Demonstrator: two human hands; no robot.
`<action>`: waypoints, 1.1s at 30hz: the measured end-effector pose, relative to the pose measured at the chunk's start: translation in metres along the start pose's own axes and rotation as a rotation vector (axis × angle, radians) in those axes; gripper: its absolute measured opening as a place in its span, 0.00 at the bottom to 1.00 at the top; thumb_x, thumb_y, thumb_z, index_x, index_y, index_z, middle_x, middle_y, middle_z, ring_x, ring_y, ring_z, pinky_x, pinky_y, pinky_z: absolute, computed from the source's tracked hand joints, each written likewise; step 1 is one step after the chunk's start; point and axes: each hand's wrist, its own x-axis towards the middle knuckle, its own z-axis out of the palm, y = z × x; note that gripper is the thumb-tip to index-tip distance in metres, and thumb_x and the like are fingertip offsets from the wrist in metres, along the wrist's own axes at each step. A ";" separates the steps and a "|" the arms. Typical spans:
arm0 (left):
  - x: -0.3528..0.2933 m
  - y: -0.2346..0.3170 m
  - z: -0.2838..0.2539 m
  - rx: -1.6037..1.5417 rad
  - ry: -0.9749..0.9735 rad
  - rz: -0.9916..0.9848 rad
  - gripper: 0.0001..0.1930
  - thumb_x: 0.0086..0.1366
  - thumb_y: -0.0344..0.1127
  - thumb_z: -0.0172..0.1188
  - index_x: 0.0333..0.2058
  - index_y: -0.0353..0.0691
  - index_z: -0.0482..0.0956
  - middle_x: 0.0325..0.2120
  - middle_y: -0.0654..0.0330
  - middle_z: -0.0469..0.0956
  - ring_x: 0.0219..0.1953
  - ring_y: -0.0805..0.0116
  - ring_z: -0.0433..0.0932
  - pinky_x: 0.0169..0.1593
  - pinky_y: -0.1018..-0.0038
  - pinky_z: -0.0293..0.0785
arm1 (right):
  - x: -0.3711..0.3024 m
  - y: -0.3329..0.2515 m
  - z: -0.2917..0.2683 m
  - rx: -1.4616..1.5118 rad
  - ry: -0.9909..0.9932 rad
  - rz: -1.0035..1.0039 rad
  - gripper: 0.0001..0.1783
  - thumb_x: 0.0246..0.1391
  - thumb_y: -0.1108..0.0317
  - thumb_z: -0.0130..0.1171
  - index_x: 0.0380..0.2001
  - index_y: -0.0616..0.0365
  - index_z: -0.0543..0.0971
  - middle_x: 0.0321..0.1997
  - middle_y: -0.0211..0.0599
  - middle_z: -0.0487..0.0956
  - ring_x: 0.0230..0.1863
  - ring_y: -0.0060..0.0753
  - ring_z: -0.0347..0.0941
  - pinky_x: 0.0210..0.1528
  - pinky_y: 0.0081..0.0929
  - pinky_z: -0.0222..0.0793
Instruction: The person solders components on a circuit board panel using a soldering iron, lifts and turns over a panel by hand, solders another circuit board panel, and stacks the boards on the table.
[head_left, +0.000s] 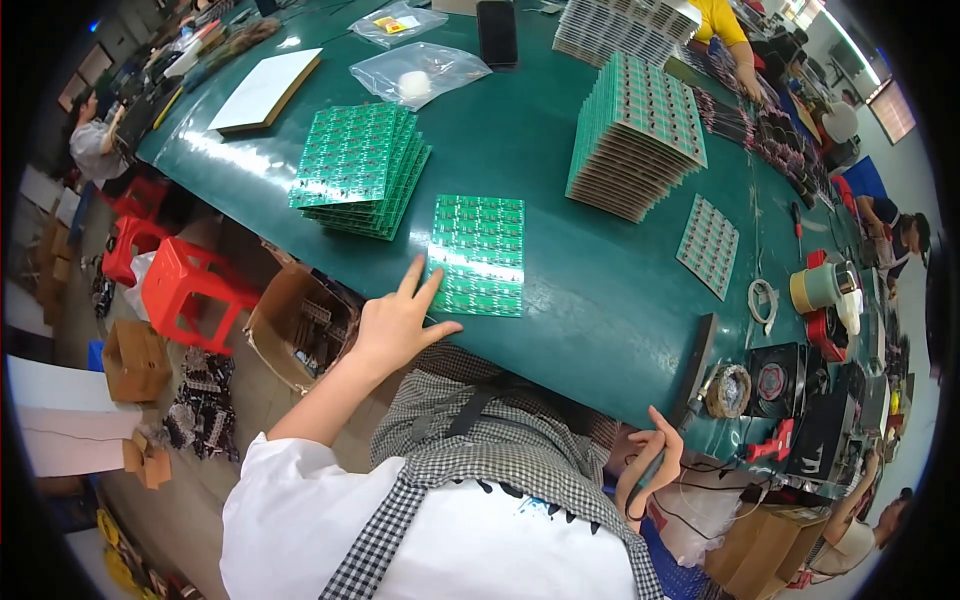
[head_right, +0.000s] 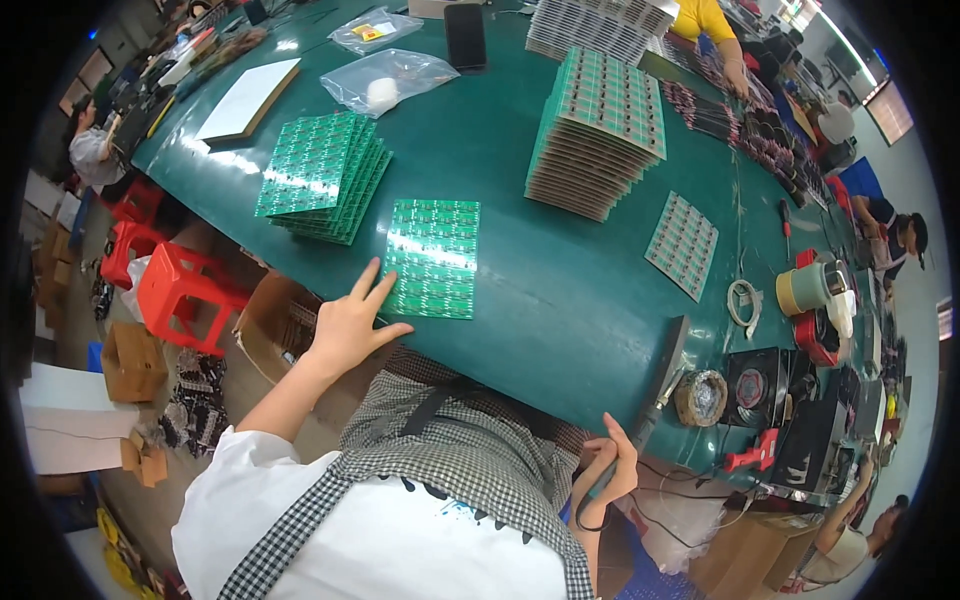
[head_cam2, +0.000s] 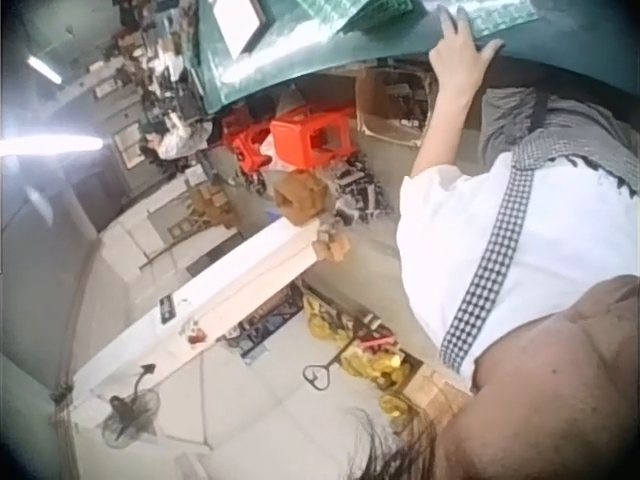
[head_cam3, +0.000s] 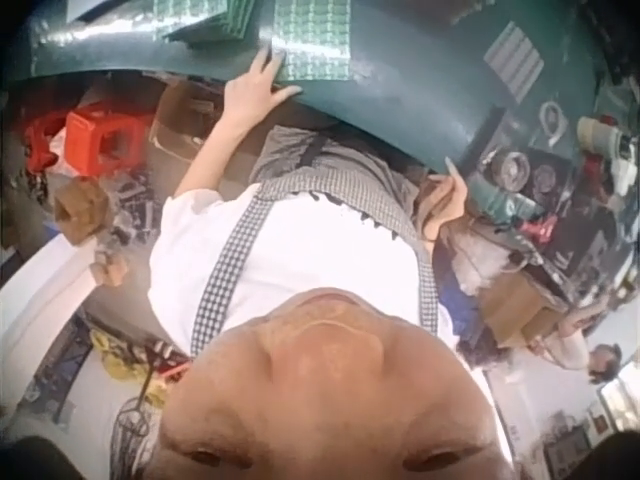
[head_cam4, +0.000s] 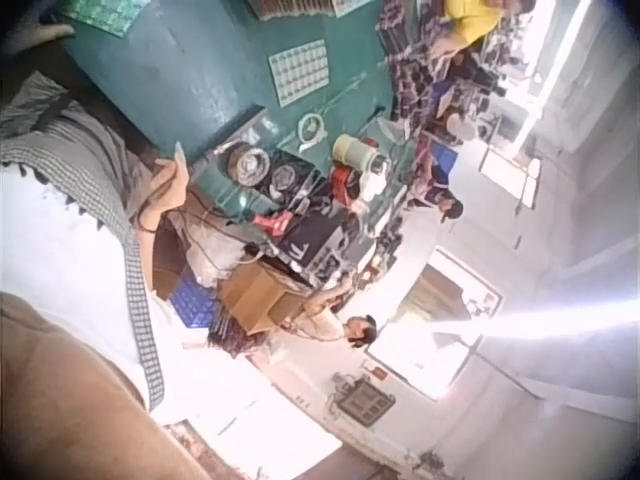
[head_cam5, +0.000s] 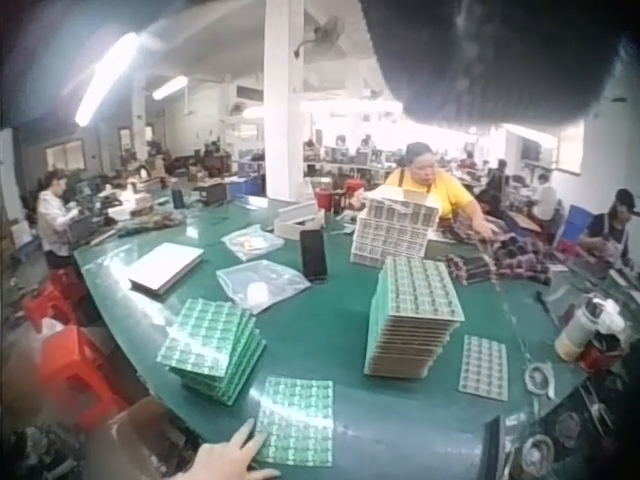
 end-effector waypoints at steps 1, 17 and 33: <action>-0.003 0.002 0.001 -0.043 -0.001 0.034 0.41 0.51 0.64 0.62 0.57 0.41 0.69 0.58 0.43 0.65 0.28 0.56 0.82 0.31 0.67 0.78 | 0.000 0.000 0.000 -0.005 -0.006 -0.008 0.08 0.63 0.75 0.43 0.38 0.65 0.73 0.43 0.49 0.81 0.23 0.26 0.76 0.27 0.19 0.70; -0.009 0.038 -0.014 -0.316 0.537 0.733 0.13 0.50 0.27 0.60 0.37 0.40 0.82 0.33 0.54 0.80 0.21 0.68 0.76 0.22 0.79 0.68 | 0.021 -0.010 0.009 0.073 -0.101 -0.120 0.12 0.51 0.79 0.60 0.40 0.62 0.74 0.48 0.51 0.79 0.37 0.32 0.80 0.41 0.25 0.74; 0.162 0.217 -0.027 -1.285 0.049 0.371 0.16 0.73 0.38 0.41 0.47 0.32 0.72 0.37 0.61 0.76 0.37 0.72 0.70 0.43 0.74 0.67 | 0.171 -0.028 -0.019 0.262 0.177 0.030 0.15 0.48 0.81 0.62 0.39 0.58 0.71 0.38 0.33 0.75 0.29 0.18 0.71 0.34 0.17 0.68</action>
